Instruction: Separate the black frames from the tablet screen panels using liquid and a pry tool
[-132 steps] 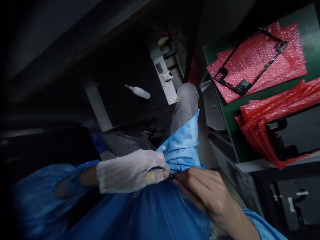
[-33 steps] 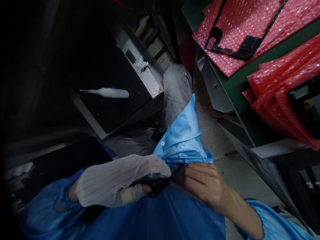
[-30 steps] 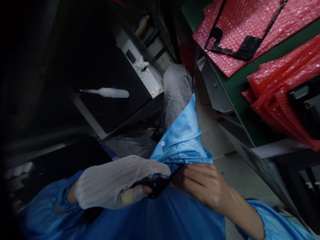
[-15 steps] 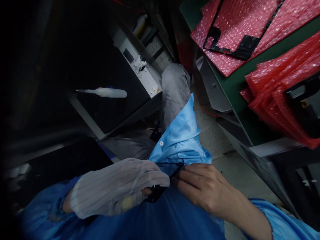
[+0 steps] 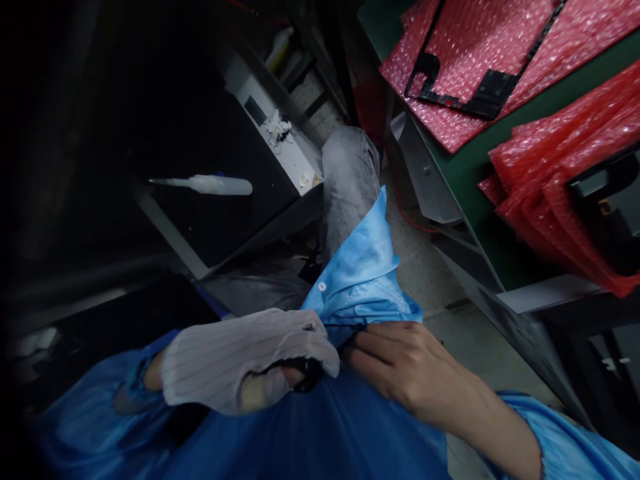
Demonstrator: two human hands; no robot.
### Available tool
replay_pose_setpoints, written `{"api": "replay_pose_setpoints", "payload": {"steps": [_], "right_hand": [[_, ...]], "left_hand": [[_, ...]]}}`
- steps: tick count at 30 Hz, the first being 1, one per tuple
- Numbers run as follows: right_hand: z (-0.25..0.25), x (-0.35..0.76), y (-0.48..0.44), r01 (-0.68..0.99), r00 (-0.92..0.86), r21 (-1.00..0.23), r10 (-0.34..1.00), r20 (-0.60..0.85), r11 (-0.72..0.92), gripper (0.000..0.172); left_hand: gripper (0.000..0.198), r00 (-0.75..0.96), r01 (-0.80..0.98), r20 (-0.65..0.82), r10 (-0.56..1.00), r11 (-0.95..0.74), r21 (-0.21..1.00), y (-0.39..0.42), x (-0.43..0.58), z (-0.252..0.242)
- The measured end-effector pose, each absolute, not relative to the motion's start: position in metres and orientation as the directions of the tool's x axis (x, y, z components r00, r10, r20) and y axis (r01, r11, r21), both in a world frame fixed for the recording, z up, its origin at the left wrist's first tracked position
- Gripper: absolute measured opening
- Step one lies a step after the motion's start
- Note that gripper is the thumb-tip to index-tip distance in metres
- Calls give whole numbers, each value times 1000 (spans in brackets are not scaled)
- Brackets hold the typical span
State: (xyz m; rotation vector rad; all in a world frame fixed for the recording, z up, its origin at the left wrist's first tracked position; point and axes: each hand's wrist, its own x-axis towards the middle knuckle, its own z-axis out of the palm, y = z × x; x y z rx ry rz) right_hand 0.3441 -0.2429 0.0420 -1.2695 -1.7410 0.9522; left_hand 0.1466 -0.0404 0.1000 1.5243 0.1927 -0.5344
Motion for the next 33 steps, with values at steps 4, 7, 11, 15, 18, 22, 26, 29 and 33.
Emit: {"api": "replay_pose_setpoints", "payload": {"steps": [4,7,11,15,18,22,26,29,33], "right_hand": [[43,346,-241,366,-230,-909,966,120,200,54],[42,346,-239,362,-235,-911,965,117,199,54],[39,347,-238,367,-249,-907,961,116,204,54],[35,347,-240,353,-262,-913,958,112,203,56],[33,347,-240,361,-275,-911,956,99,198,56],[33,347,-237,366,-272,-905,955,117,216,54],[32,347,-236,365,-254,-905,958,130,220,55],[30,347,-236,384,-262,-894,956,135,232,54],[27,346,-238,392,-280,-893,954,112,220,56]], "left_hand": [[28,853,494,-479,-206,26,869,-39,151,102],[29,835,521,-505,-220,17,854,-39,152,102],[26,860,475,-464,-215,4,880,-38,152,94],[19,906,370,-361,-219,-4,929,-36,148,83],[21,928,310,-306,-213,-18,951,-37,144,78],[26,926,338,-328,-188,28,941,-37,146,79],[28,901,399,-377,-213,68,915,-37,152,80],[31,901,399,-376,-215,72,914,-37,153,79],[24,895,420,-391,-215,106,901,-36,155,79]]}}
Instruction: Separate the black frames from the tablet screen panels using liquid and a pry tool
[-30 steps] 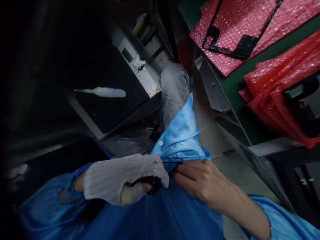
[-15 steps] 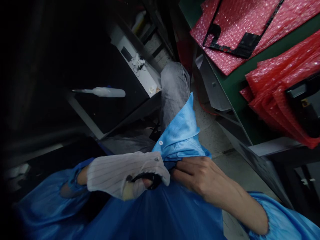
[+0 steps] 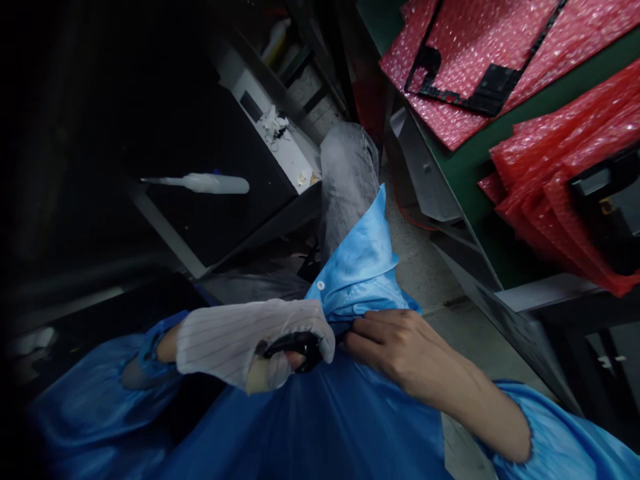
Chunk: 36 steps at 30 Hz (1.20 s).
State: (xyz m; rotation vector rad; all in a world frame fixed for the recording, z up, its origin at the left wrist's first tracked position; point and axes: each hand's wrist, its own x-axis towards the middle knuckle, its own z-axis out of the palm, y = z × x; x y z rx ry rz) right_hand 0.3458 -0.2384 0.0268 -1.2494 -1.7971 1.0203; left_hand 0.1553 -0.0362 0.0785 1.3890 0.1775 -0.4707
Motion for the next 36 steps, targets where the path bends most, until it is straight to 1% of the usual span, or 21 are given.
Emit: {"api": "replay_pose_setpoints", "payload": {"steps": [3,5,10,13,16,17,19,23,26,29,36], "right_hand": [[24,344,-242,406,-266,-886,956,121,225,55],[22,343,-244,418,-254,-880,959,125,225,54],[17,345,-246,433,-269,-873,956,112,224,55],[16,344,-245,429,-266,-874,956,122,230,54],[17,343,-244,415,-255,-882,959,123,224,52],[18,343,-244,412,-248,-884,960,127,223,52],[18,342,-244,408,-237,-884,961,139,229,53],[19,342,-245,419,-230,-873,959,164,250,51],[18,340,-246,421,-220,-871,960,176,256,50],[18,339,-248,405,-222,-877,958,180,258,51],[18,341,-247,363,-247,-899,956,160,245,48]], "left_hand": [[12,872,472,-426,-242,181,863,-35,158,79],[10,866,487,-437,-242,208,849,-34,158,80],[19,846,512,-468,-257,142,847,-30,157,80],[18,851,489,-430,-302,156,858,-29,157,77],[18,840,493,-431,-330,134,860,-28,153,74],[18,835,500,-447,-320,106,859,-28,150,73],[24,826,517,-480,-296,59,854,-28,145,74],[34,816,537,-500,-291,60,841,-29,136,80],[41,823,532,-509,-251,28,846,-28,134,87],[34,823,533,-513,-243,19,846,-27,132,92],[41,811,538,-508,-291,30,842,-30,134,88]]}}
